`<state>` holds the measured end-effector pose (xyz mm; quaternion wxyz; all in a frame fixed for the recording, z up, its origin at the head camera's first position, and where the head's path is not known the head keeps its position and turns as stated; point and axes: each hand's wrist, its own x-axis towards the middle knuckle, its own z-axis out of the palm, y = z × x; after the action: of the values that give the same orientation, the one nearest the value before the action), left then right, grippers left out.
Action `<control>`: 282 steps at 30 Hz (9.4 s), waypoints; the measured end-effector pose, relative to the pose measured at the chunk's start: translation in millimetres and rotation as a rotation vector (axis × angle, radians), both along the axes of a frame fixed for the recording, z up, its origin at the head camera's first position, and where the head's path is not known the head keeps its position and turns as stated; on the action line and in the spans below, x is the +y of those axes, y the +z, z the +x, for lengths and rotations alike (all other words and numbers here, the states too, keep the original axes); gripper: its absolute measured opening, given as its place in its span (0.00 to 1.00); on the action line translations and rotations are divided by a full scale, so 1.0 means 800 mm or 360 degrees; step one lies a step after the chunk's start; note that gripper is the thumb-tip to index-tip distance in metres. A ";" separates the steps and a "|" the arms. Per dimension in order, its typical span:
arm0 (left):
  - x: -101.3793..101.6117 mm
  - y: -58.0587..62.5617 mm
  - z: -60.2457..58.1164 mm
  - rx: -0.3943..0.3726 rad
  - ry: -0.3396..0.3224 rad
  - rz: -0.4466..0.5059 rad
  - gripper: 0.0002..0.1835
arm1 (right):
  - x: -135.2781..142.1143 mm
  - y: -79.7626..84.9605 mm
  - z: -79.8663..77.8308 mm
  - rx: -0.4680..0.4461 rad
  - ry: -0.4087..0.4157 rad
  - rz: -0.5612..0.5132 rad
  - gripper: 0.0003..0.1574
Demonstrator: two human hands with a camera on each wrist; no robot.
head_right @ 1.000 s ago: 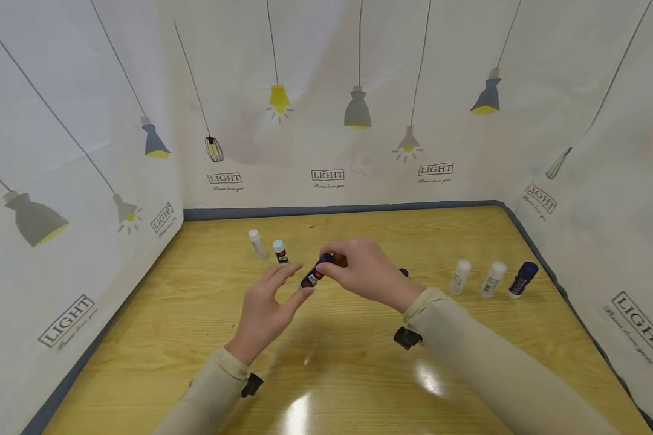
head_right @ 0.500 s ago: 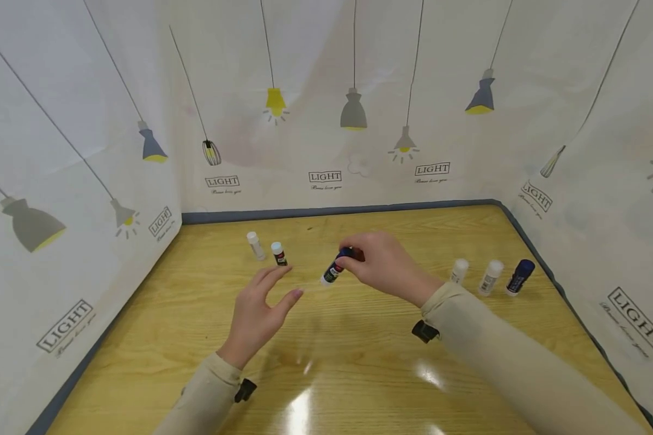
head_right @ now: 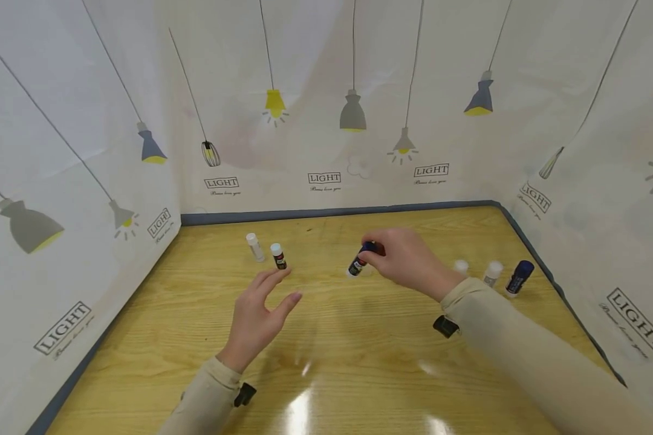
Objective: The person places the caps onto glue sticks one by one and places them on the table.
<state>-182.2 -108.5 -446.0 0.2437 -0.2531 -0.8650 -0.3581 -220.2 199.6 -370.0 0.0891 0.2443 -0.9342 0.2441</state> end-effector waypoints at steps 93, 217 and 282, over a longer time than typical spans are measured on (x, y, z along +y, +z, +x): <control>-0.012 -0.020 -0.080 -0.0462 0.0325 0.0443 0.23 | 0.119 -0.048 -0.006 -0.0225 -0.0259 0.0532 0.17; -0.066 0.018 -0.030 -0.0195 0.0245 0.0604 0.17 | 0.027 -0.107 -0.050 -0.0078 -0.0043 0.0708 0.11; -0.010 -0.002 -0.013 -0.0171 0.0164 0.0448 0.17 | -0.003 -0.003 0.015 0.0145 -0.0165 0.0229 0.15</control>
<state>-192.9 -116.6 -447.7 0.2481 -0.1523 -0.8300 -0.4758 -208.5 197.3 -372.0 0.1263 0.2122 -0.9557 0.1601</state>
